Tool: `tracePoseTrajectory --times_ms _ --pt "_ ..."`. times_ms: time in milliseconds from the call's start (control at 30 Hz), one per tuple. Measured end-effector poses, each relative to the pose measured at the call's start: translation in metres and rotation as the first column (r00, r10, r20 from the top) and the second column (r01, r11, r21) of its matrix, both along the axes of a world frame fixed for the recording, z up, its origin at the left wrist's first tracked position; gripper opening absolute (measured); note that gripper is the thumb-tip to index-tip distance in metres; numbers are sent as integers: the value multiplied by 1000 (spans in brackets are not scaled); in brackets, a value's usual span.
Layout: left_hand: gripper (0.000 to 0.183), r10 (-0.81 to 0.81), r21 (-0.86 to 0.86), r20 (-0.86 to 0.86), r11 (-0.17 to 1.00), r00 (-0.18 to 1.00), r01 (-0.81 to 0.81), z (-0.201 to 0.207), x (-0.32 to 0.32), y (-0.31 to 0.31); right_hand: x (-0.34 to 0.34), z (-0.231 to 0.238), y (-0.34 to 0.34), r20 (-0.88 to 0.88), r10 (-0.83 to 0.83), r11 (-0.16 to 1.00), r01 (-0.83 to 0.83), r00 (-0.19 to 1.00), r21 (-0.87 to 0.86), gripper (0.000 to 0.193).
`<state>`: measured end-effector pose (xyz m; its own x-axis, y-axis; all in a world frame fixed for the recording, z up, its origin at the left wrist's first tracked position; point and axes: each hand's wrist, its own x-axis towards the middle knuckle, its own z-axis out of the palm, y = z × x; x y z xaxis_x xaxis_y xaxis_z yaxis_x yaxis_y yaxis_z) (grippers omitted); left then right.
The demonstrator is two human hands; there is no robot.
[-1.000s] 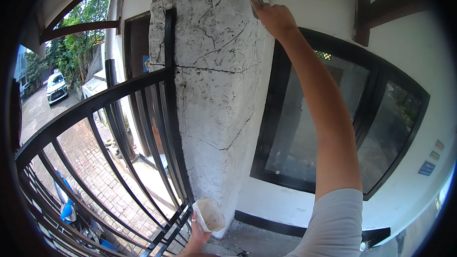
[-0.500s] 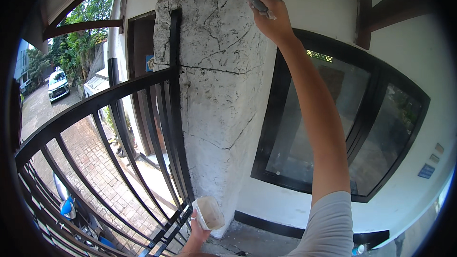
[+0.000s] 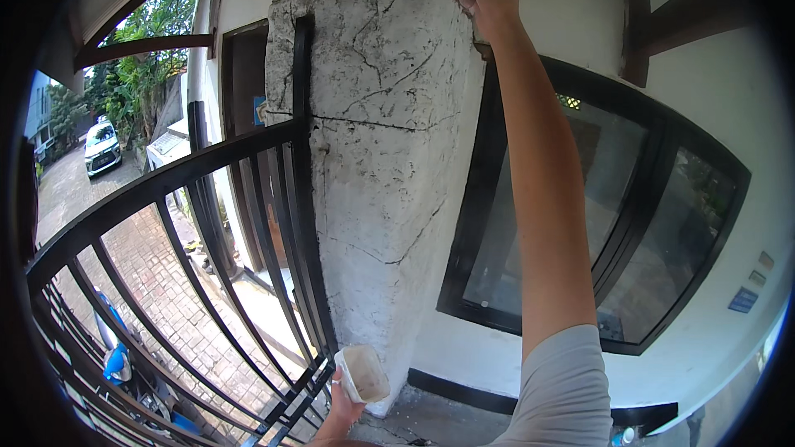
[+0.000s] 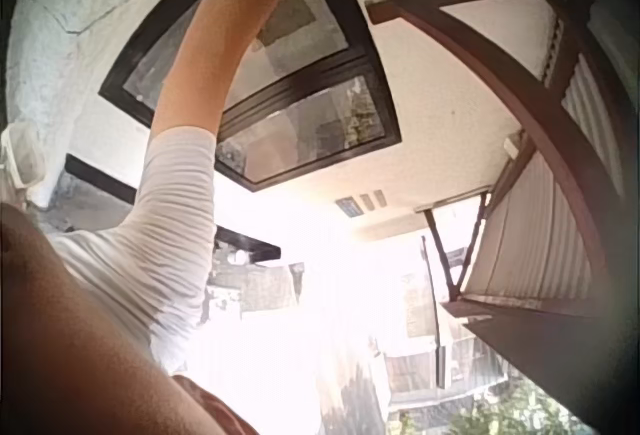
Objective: The person applies putty from a small container to a damaged exterior wall post using a putty knife.
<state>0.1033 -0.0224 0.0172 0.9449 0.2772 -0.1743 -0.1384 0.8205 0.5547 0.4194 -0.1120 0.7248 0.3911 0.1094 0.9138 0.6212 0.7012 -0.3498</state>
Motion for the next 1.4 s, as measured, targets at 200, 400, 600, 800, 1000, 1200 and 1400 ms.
tracePoseTrajectory --times_ms 200,400,600,800,1000,1200,1400 --pt "71 40 -21 9 999 999 -40 -2 3 15 9 22 -6 83 -198 976 205 977 -75 26" --pt "72 71 0 16 997 997 -71 -7 5 24 9 19 -31 -80 -177 984 174 981 -49 26" --pt "72 76 -7 31 997 997 -76 -9 11 26 -4 19 -52 79 -31 994 40 996 -102 32" --pt "74 49 -10 54 999 997 -49 -10 22 27 -52 7 -41 260 197 978 -169 945 -126 31" --pt "74 40 12 45 999 998 -41 -7 26 21 -51 10 -24 360 -88 964 170 929 -203 19" --pt "74 48 -37 32 998 998 -47 -6 28 19 -10 13 -36 331 -339 882 420 881 -213 29" --pt "73 43 -26 39 999 998 -42 -15 32 19 3 27 -40 283 -372 850 447 884 -278 29"
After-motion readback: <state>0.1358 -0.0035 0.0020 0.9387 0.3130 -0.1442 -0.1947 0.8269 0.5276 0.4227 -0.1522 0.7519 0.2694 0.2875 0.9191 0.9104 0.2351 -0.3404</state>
